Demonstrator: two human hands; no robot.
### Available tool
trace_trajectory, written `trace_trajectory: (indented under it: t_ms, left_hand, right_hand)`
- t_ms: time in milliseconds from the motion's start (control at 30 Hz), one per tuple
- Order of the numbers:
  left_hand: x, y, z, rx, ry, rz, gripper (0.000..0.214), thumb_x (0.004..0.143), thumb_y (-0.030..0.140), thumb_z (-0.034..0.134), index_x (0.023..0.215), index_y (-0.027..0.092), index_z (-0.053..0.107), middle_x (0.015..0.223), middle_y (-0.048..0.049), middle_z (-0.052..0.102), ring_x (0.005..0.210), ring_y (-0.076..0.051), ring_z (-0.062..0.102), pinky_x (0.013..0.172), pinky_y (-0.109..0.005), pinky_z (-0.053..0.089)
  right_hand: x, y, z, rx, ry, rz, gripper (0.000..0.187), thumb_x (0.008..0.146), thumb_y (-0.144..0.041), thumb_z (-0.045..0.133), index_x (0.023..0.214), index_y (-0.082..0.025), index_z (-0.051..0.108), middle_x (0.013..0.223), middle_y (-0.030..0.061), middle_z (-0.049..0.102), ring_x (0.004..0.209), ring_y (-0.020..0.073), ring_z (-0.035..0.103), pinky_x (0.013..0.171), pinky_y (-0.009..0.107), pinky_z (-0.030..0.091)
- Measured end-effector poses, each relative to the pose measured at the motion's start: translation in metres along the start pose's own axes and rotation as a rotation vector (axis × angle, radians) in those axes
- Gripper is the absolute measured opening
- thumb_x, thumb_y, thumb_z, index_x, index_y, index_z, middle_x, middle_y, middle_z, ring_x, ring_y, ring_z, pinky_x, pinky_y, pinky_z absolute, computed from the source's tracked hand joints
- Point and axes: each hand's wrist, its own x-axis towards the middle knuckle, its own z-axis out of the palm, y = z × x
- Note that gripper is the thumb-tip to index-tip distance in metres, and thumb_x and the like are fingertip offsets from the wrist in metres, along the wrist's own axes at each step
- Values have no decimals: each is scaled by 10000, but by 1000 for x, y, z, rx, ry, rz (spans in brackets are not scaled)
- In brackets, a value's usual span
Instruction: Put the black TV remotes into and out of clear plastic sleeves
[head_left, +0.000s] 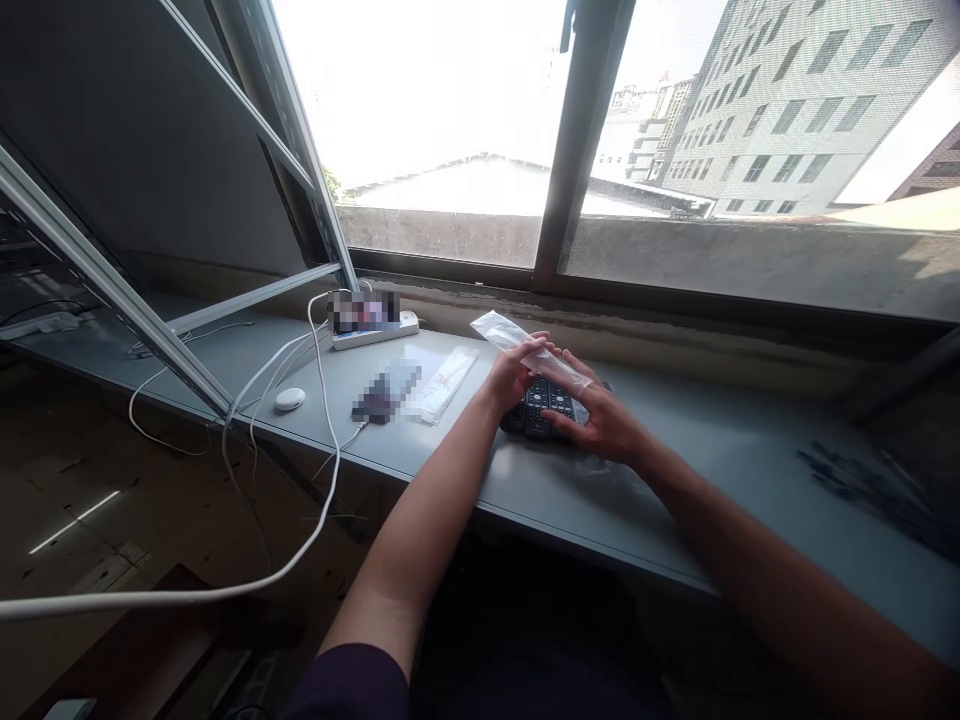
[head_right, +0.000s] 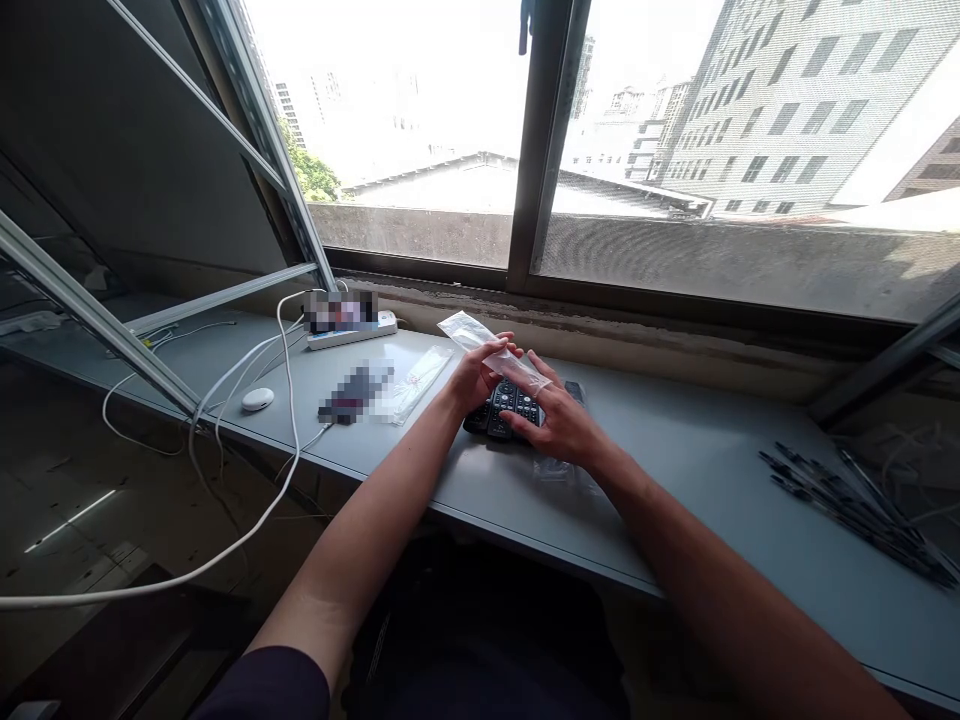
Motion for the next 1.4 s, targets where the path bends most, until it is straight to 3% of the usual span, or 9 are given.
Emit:
trace_trajectory:
  t_ms: [167,333,533,733,900,1000,1233,1400]
  left_hand:
    - [6,1,-3,-38,61,42,324,935,172,812,1257,174,776,1021,-72,820,955,-185,795,780,-253,585]
    - [10,5,-4,-114,137,83,330,931,157,788,1260,178,777,1008,-52,813,902,-143,776,563,-188,433]
    - [11,8,-5,-149,184,93,307,885,153,843,1183,170,769,1007,-47,814,908,-130,774,510,-173,366]
    - [9,9,-3,-177,195,65,189,944,119,757,1130,148,772,959,-52,800,850,-119,774,490,-164,381]
    - [9,9,-4,-186,214,62,276,888,112,809,1160,144,774,975,-55,804,831,-125,775,515,-158,426]
    - [12,9,-6,-181,215,62,312,871,110,820,1176,152,772,976,-50,802,811,-118,771,462,-149,362]
    - [14,8,-11,-191,199,62,259,887,115,802,1140,157,762,985,-53,795,822,-121,780,436,-137,356]
    - [12,13,-7,-211,239,53,178,908,85,765,1074,146,750,970,-46,785,829,-106,782,436,-128,362]
  right_hand:
    - [-1,0,1,-14,50,-10,703,1079,-504,760,1743,-415,547,1771,55,563,1768,406,268,1363,735,363]
    - [1,-3,-1,-10,91,-55,633,1081,-495,760,1685,-353,631,1586,112,723,1734,433,347,1337,726,409]
    - [2,-2,-2,-21,97,-64,529,1081,-466,754,1597,-357,714,1631,93,685,1722,430,372,1344,721,408]
    - [1,-2,-2,-101,114,-127,563,1086,-400,752,1640,-339,672,1623,106,686,1697,420,421,1334,697,446]
    - [0,0,-3,-146,119,-154,560,1090,-377,746,1644,-338,677,1691,106,627,1693,441,419,1321,710,459]
    - [-1,2,-3,-141,118,-164,557,1091,-365,748,1643,-355,683,1706,98,613,1693,444,417,1315,710,468]
    - [-1,1,-3,-122,105,-150,524,1096,-368,746,1619,-359,708,1697,88,625,1702,425,408,1321,696,463]
    - [1,-3,-5,-89,129,-102,489,1097,-410,735,1579,-331,739,1627,106,688,1645,424,498,1297,704,486]
